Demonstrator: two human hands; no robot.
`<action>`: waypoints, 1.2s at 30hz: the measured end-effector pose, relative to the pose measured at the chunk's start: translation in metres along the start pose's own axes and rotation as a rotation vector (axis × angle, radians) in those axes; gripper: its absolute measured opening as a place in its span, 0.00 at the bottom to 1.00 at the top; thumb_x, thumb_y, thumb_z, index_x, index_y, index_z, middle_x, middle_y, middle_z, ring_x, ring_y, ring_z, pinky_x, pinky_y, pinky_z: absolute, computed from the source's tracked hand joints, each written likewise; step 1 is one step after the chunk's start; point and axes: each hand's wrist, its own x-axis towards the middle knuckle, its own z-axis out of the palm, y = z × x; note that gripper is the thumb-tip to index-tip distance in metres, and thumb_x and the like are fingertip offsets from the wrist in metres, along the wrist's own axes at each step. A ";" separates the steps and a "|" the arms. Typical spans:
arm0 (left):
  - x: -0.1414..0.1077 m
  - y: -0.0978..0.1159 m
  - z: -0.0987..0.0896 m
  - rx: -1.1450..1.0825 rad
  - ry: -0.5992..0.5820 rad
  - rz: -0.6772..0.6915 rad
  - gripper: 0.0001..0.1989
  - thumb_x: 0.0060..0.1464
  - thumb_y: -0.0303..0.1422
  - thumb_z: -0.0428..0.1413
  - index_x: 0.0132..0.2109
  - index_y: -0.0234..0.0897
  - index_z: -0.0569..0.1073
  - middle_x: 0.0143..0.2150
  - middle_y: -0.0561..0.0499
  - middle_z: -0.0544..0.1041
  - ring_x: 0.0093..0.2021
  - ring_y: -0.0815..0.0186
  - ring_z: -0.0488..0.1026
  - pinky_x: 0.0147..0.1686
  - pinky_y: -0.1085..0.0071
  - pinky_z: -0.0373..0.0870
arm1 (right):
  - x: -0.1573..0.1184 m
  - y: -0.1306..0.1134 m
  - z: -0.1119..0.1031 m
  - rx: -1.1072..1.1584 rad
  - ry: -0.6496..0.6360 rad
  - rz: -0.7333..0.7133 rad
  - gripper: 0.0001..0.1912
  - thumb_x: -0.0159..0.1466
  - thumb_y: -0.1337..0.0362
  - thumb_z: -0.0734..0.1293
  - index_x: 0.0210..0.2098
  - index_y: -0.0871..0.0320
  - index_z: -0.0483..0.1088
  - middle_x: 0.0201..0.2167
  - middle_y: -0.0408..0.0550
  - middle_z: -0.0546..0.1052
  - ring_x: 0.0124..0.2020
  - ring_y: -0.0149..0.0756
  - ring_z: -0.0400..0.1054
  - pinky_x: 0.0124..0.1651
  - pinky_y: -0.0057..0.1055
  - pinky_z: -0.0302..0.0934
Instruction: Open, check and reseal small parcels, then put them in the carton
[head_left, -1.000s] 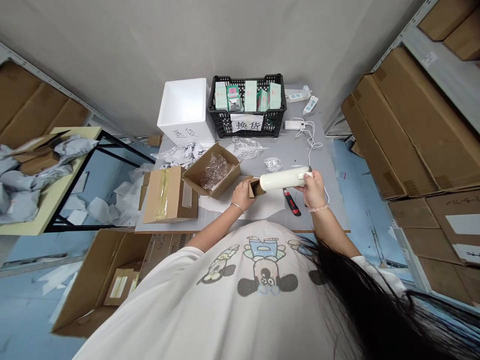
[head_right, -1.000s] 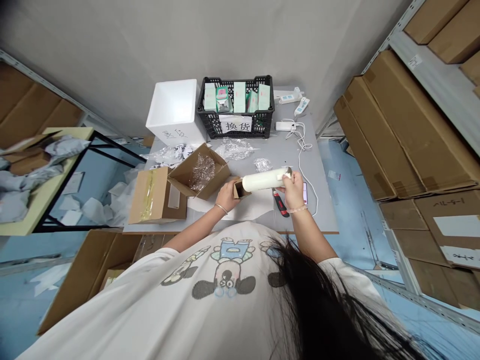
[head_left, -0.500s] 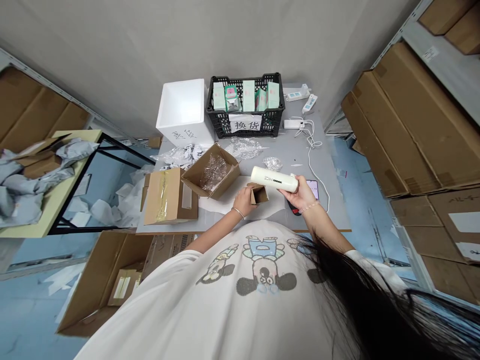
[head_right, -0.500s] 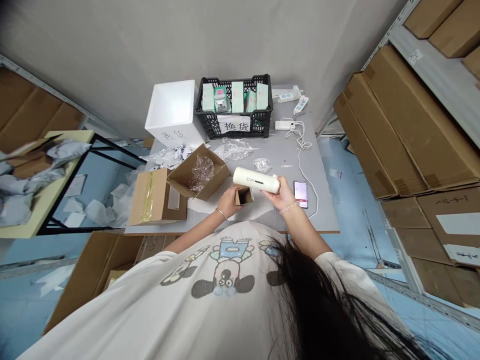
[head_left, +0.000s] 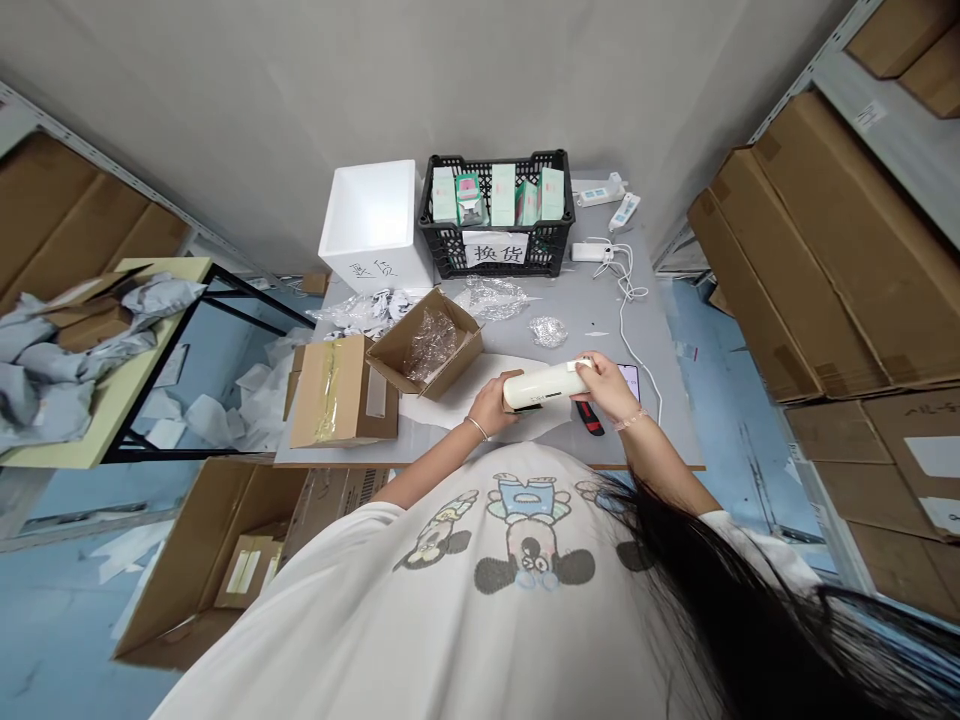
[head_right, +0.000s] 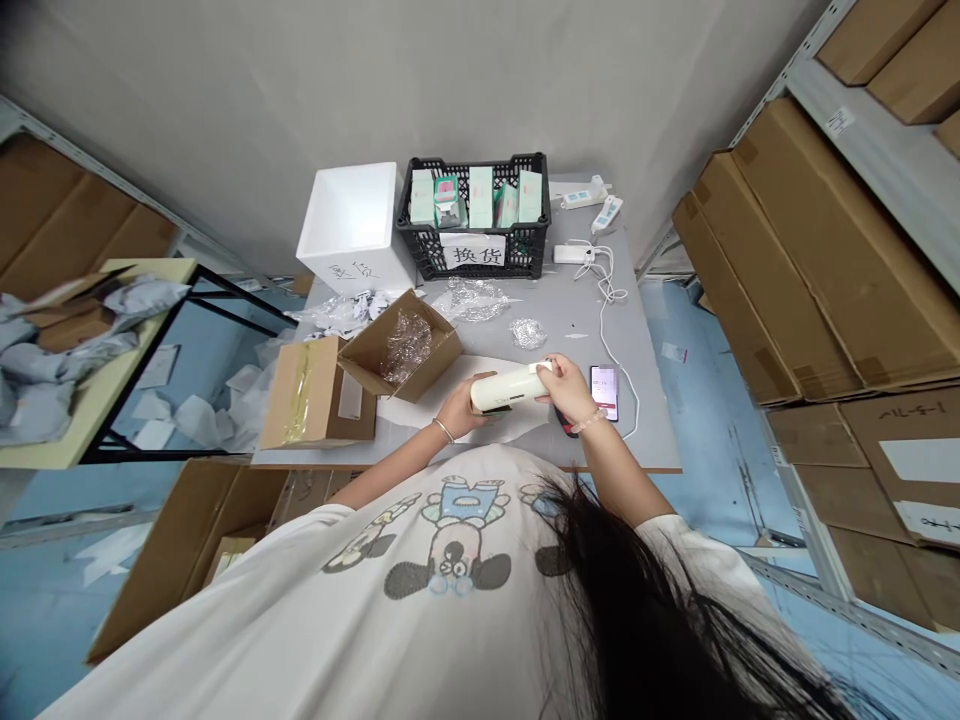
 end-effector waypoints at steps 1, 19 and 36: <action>0.000 0.000 0.000 0.030 -0.005 0.007 0.41 0.37 0.36 0.70 0.59 0.41 0.64 0.54 0.43 0.72 0.53 0.51 0.70 0.52 0.55 0.68 | -0.002 -0.003 -0.002 -0.105 0.003 -0.055 0.12 0.56 0.58 0.66 0.39 0.55 0.69 0.31 0.41 0.69 0.32 0.32 0.66 0.29 0.28 0.68; 0.001 -0.018 0.032 -0.039 -0.047 0.046 0.40 0.38 0.32 0.67 0.59 0.36 0.62 0.54 0.40 0.70 0.54 0.50 0.69 0.54 0.54 0.67 | -0.007 0.018 0.051 -0.922 -0.204 -0.430 0.26 0.52 0.69 0.67 0.51 0.64 0.66 0.42 0.55 0.73 0.42 0.43 0.68 0.46 0.33 0.61; -0.008 -0.023 0.027 -0.071 -0.031 0.022 0.44 0.39 0.34 0.68 0.62 0.36 0.60 0.57 0.39 0.69 0.58 0.50 0.68 0.56 0.55 0.66 | 0.019 0.072 0.065 -0.972 -0.117 -0.390 0.15 0.52 0.57 0.74 0.36 0.57 0.72 0.49 0.55 0.70 0.53 0.52 0.60 0.55 0.48 0.54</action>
